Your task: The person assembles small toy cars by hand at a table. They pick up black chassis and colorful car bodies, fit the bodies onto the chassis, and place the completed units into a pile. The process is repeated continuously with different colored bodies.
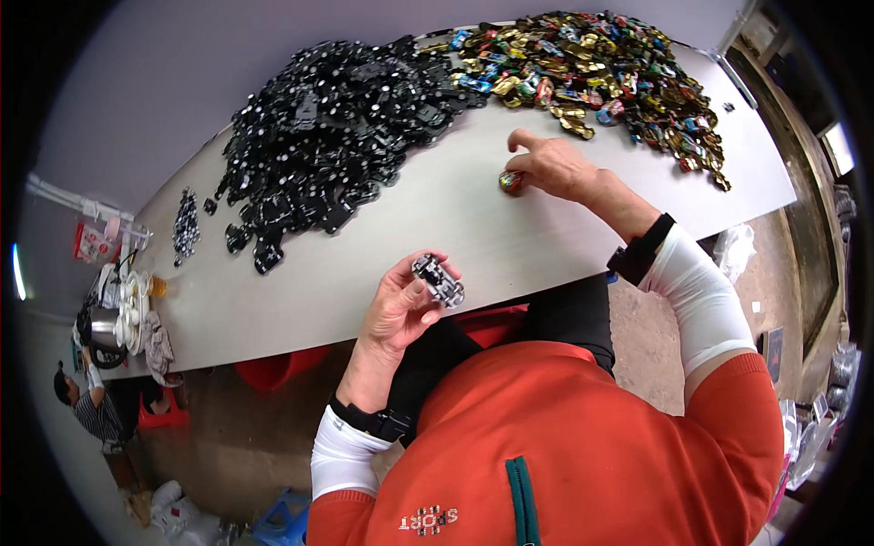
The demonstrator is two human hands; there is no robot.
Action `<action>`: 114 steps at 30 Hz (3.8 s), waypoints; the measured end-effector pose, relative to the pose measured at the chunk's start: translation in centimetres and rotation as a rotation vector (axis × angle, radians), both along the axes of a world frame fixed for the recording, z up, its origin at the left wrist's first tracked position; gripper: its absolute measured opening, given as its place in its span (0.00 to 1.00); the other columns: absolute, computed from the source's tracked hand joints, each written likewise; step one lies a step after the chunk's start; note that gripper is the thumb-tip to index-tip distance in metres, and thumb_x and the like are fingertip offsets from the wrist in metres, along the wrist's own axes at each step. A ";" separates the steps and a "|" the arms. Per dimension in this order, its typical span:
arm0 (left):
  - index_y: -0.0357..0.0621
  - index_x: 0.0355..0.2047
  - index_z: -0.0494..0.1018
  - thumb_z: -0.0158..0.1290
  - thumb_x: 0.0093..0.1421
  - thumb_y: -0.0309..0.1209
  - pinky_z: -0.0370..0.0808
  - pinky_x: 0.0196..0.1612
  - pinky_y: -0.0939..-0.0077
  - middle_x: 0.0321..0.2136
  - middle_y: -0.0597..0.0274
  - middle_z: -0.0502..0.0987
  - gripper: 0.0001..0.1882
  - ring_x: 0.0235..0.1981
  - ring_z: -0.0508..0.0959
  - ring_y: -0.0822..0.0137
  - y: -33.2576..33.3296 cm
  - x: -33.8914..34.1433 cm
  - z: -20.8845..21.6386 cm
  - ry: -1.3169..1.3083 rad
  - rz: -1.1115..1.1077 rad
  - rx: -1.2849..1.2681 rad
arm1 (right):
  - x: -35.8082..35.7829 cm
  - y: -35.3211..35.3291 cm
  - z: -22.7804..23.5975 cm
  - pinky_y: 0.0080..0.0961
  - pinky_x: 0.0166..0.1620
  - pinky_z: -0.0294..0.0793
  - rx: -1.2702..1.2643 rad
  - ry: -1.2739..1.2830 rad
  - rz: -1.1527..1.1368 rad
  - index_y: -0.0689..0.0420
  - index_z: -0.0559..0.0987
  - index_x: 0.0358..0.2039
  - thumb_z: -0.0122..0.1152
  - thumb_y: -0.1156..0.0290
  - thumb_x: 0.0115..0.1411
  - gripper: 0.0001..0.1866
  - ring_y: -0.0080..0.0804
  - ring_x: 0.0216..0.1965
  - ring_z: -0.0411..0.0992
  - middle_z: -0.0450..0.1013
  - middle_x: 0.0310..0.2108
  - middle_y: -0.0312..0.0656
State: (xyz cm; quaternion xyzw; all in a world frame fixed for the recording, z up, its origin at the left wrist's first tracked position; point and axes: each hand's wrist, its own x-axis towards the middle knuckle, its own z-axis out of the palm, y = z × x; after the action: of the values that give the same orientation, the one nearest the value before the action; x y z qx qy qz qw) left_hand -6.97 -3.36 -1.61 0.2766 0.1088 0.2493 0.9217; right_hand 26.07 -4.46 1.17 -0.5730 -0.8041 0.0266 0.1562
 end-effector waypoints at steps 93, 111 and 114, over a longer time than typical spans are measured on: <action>0.32 0.36 0.72 0.55 0.58 0.26 0.68 0.12 0.83 0.26 0.52 0.77 0.09 0.14 0.74 0.70 0.8 0.9 3.4 0.359 0.366 0.321 | -13.4 -3.7 3.1 0.30 0.32 0.69 -0.178 0.786 -0.005 0.62 0.77 0.36 0.59 0.75 0.56 0.07 0.36 0.28 0.71 0.72 0.26 0.44; 0.36 0.34 0.73 0.54 0.59 0.27 0.61 0.08 0.87 0.24 0.52 0.77 0.07 0.10 0.71 0.75 1.4 1.0 3.3 0.370 0.204 0.310 | -11.5 -4.4 4.0 0.13 0.19 0.65 -0.770 1.290 0.025 0.64 0.73 0.36 0.51 0.76 0.60 0.06 0.19 0.19 0.71 0.74 0.20 0.39; 0.36 0.35 0.73 0.54 0.59 0.29 0.60 0.07 0.88 0.25 0.53 0.77 0.08 0.09 0.70 0.75 1.4 1.0 3.4 0.388 0.213 0.366 | -11.4 -4.4 3.9 0.13 0.19 0.65 -0.757 1.297 0.056 0.64 0.72 0.35 0.51 0.76 0.60 0.05 0.19 0.19 0.71 0.74 0.20 0.40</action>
State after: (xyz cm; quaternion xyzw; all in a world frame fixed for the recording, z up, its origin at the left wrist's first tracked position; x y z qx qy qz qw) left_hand -5.99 -1.99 1.75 0.4678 0.2650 0.3027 0.7870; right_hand 14.63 -8.88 5.08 -0.4364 -0.5011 0.6374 0.3901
